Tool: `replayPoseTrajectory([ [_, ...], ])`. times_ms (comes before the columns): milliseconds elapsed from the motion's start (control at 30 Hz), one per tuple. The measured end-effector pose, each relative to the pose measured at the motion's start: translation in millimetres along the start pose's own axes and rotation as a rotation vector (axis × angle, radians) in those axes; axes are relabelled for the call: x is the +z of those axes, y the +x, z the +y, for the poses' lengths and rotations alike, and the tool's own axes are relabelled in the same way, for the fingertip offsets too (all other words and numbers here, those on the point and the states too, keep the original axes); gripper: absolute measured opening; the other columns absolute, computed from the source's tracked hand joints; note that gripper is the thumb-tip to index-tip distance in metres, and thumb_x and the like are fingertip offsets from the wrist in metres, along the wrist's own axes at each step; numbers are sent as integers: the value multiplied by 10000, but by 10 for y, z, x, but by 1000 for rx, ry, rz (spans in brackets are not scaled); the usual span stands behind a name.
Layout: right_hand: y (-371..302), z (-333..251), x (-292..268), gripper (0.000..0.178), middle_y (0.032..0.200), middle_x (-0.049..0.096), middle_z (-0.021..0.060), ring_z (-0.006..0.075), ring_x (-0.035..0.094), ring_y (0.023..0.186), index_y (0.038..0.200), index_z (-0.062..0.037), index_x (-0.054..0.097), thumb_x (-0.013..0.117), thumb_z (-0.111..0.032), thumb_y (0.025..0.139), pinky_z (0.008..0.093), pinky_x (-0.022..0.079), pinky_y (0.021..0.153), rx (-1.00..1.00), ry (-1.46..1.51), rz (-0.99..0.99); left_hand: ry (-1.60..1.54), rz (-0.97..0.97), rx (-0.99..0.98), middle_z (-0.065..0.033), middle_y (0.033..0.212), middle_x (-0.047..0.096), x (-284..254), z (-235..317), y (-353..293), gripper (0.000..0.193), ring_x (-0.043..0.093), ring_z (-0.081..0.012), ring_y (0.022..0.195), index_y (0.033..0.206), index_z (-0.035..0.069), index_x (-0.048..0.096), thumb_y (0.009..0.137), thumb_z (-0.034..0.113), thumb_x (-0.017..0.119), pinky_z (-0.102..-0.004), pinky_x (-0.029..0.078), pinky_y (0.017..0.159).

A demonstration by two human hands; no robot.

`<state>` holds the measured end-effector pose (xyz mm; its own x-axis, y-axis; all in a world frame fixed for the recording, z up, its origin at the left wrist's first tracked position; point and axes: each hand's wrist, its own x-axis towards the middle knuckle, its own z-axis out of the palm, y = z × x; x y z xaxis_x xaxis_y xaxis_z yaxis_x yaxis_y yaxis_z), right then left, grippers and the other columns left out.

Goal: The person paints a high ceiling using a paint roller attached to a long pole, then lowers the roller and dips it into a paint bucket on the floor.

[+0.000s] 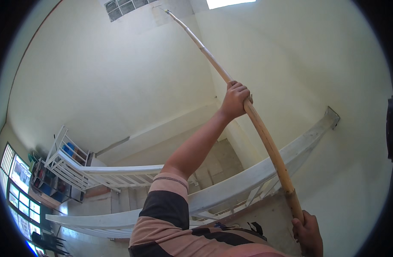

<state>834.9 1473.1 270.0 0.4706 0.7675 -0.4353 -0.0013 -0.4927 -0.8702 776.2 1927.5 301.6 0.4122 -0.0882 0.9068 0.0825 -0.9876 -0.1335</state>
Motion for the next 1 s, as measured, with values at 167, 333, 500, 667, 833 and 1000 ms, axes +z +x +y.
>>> replayPoseTrajectory([
  [167, -126, 227, -136, 256, 634, 466, -11, 93, 410, 533, 952, -13, 571, 553, -267, 933, 266, 377, 464, -76, -245, -44, -40, -47, -37, -64, 618, 534, 41, 304, -208, 197, 536, -241, 633, 594, 72, 473, 644, 59, 663, -365, 396, 771],
  [333, -254, 415, -198, 270, 640, 483, -5, 98, 414, 533, 926, -10, 568, 562, -280, 929, 270, 379, 466, -179, -257, -4, -35, -27, -20, -61, 619, 533, -27, 472, -114, 201, 540, -235, 638, 595, 71, 470, 646, 53, 664, -364, 395, 772],
  [500, -189, 378, -222, 278, 639, 478, -10, 96, 412, 532, 924, -16, 567, 568, -293, 928, 267, 379, 470, -185, -274, -11, -25, -16, 2, -60, 616, 530, -47, 418, 79, 203, 538, -233, 638, 596, 68, 469, 649, 52, 664, -366, 395, 772],
  [667, 4, 179, -271, 265, 636, 463, -18, 90, 410, 537, 921, -36, 560, 548, -300, 941, 258, 379, 472, -208, -222, -29, 21, -16, 48, -62, 612, 525, 44, 253, 349, 211, 534, -240, 635, 589, 65, 464, 656, 56, 665, -362, 399, 775],
  [833, 56, 22, -289, 112, 554, 465, -5, 74, 422, 437, 883, -2, 516, 551, -108, 877, 249, 365, 405, -68, 38, 19, 20, 9, 66, -61, 611, 529, 135, 156, 485, 209, 534, -240, 632, 589, 63, 465, 660, 56, 662, -359, 399, 773],
  [1000, 115, -73, -306, 141, 555, 467, -6, 73, 424, 438, 879, 2, 518, 562, -132, 876, 247, 366, 407, -80, 15, 24, 17, 36, 62, -59, 605, 529, 217, 93, 460, 209, 533, -240, 629, 588, 63, 465, 656, 51, 662, -358, 399, 774],
])
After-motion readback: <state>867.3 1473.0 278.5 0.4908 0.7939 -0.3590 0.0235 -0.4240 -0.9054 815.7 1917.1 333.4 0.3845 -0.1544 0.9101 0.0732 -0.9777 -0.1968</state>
